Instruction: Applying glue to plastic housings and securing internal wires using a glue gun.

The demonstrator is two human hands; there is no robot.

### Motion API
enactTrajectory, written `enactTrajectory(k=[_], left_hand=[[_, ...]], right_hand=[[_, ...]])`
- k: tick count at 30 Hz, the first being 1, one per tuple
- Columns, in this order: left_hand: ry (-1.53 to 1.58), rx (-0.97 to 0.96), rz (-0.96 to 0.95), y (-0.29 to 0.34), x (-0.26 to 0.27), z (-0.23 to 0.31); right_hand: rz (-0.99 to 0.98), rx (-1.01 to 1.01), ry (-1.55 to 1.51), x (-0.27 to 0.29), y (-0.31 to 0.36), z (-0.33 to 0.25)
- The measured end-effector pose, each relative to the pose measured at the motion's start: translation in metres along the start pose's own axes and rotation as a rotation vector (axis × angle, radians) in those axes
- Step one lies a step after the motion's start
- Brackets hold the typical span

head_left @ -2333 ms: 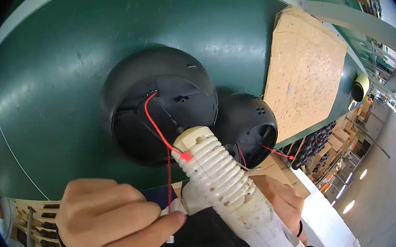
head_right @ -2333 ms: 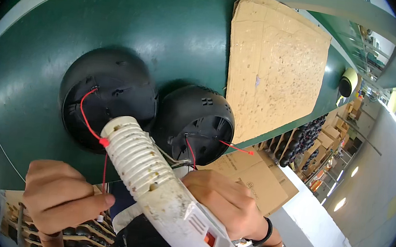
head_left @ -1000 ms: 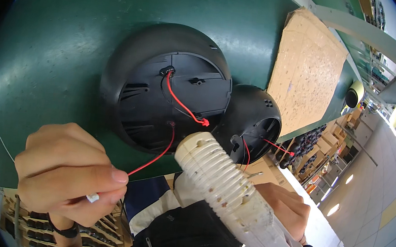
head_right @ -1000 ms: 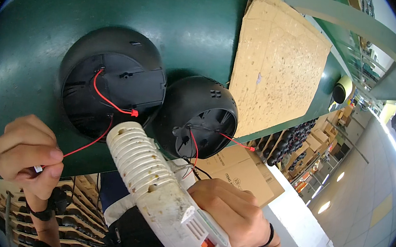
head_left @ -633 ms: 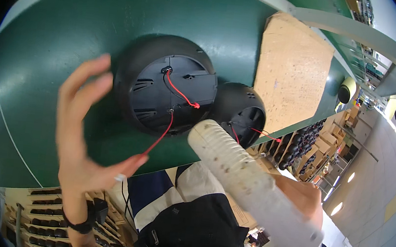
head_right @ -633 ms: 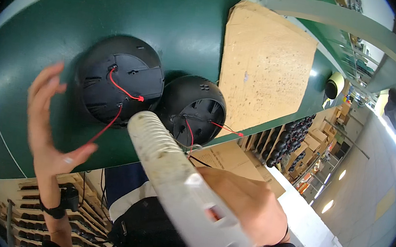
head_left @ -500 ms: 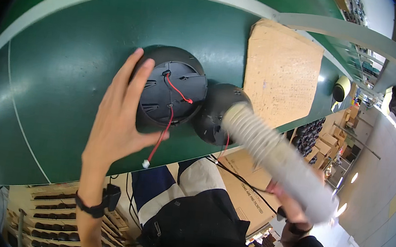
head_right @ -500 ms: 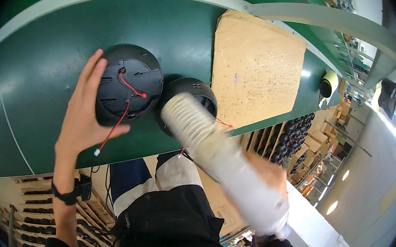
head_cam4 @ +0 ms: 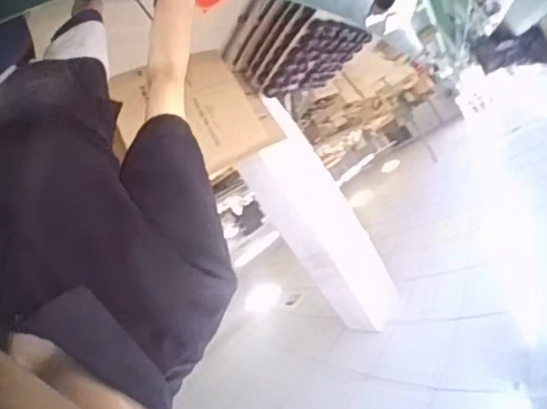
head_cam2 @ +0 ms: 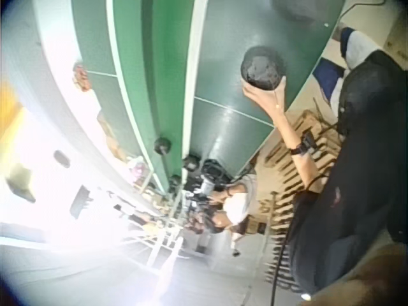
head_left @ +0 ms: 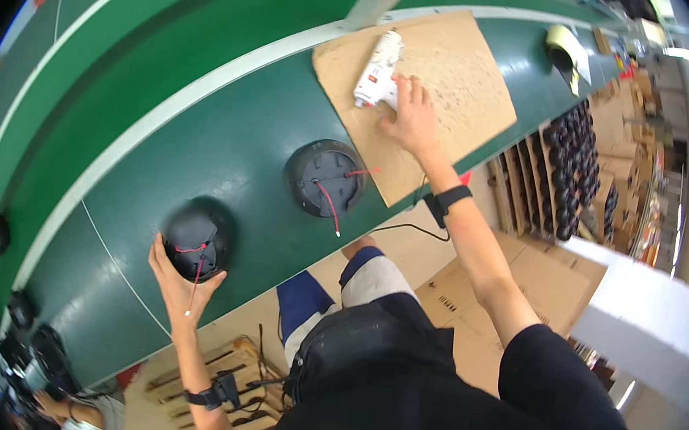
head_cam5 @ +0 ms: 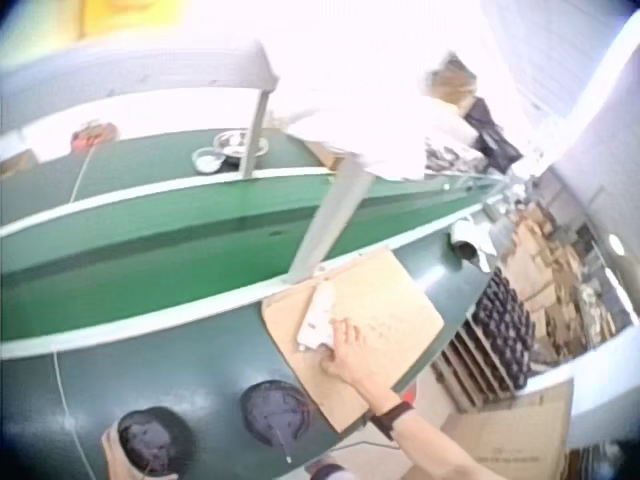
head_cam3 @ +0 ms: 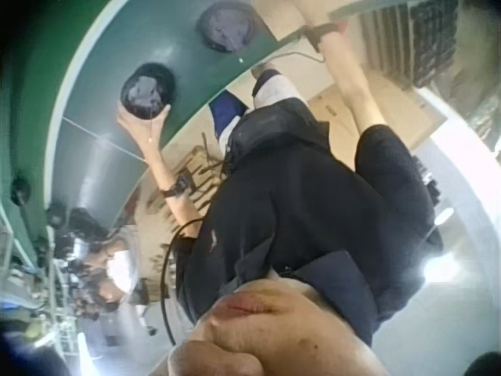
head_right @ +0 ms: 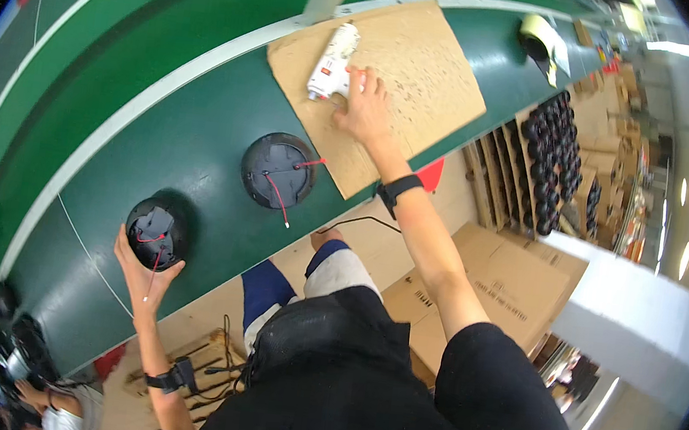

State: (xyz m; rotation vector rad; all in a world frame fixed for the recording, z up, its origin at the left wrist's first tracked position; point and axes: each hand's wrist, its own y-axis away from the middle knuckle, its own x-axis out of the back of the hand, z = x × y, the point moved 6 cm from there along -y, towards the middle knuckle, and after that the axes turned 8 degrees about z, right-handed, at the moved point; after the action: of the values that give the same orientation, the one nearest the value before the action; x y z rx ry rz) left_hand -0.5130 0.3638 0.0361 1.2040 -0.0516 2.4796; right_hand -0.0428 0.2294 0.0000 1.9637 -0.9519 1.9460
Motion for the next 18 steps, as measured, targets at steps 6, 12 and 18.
enactTrajectory(k=[6,12,18], left_hand=[[0.115,-0.122,0.134,0.005,0.002,0.0],[0.215,-0.316,0.19,0.044,-0.012,0.006],[0.153,-0.694,0.058,0.06,-0.033,-0.035]], right_hand=[[-0.252,0.282,-0.447,0.086,0.096,-0.096],[-0.281,0.133,-0.538,0.065,0.093,-0.128],[-0.177,0.159,-0.845,0.111,0.136,-0.084]])
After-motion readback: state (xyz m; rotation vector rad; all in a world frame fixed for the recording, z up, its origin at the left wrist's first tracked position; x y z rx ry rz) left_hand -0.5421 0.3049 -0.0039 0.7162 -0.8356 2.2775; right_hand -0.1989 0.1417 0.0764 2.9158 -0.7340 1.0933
